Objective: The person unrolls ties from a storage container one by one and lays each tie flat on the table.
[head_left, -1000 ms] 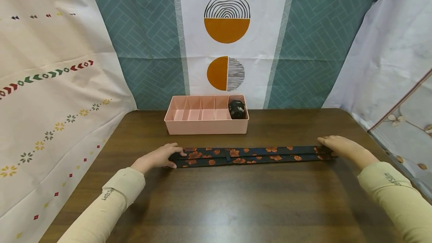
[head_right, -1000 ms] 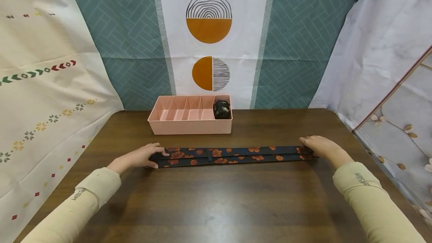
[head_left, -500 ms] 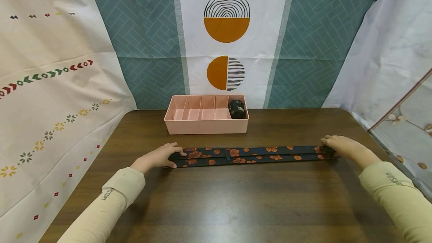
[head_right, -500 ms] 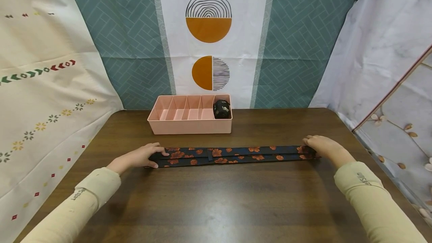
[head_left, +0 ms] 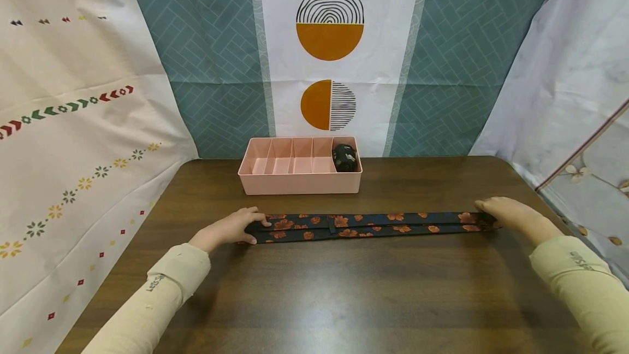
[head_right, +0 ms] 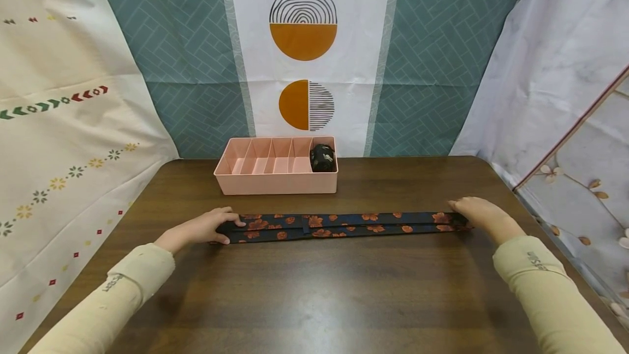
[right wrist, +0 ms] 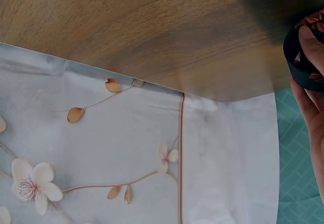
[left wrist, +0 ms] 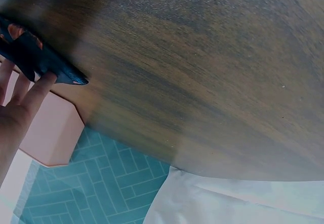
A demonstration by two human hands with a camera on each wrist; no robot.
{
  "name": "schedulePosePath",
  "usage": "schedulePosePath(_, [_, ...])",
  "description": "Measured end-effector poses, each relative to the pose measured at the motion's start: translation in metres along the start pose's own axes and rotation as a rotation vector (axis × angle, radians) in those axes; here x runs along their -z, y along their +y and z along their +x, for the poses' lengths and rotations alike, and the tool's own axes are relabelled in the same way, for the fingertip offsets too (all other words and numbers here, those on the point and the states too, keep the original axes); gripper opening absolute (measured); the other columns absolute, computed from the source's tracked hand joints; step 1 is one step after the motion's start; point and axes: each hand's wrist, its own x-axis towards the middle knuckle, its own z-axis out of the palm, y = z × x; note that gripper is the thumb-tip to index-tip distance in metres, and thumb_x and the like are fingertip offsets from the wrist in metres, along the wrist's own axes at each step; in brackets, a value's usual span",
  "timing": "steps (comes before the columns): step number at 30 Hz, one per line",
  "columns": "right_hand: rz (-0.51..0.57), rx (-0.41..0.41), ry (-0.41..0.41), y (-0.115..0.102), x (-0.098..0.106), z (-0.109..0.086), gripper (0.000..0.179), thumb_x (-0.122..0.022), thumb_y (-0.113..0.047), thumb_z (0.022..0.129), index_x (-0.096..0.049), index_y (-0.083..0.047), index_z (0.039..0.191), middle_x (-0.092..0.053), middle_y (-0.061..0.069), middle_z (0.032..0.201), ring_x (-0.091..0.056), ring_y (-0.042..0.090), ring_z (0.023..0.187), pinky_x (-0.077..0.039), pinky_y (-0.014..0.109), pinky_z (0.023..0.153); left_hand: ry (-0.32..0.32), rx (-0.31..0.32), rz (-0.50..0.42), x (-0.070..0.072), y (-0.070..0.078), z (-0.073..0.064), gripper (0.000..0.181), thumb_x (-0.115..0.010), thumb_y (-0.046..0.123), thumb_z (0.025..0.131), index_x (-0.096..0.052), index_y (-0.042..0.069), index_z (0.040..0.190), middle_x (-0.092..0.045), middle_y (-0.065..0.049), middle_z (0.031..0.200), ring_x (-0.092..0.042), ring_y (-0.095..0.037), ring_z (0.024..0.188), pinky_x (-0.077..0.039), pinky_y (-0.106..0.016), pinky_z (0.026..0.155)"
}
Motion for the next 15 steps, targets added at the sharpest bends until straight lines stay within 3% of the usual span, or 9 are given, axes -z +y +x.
schedulePosePath(9, [-0.034,0.021,0.021,0.0017,-0.0010,-0.0002,0.036,-0.082,0.003,0.055,-0.055,-0.009,0.076,-0.058,-0.003,0.070,-0.059,0.019,0.066,-0.048,0.036,0.061,-0.005,0.010,0.005,0.0005,0.0005,0.0005,0.036,-0.075,0.011,0.077,-0.063,0.010,0.111,-0.054,-0.011,0.111,-0.049,-0.037,0.112,-0.042,-0.054,0.095])
schedulePosePath(15, [-0.024,-0.038,0.003,-0.0011,-0.0046,-0.0017,0.037,-0.082,0.000,0.057,-0.059,-0.002,0.086,-0.065,0.007,0.080,-0.063,0.030,0.076,-0.051,0.042,0.068,-0.009,0.011,0.004,0.0002,0.0009,-0.0021,0.036,-0.074,0.011,0.078,-0.063,0.010,0.113,-0.053,-0.011,0.111,-0.049,-0.036,0.111,-0.042,-0.054,0.094])
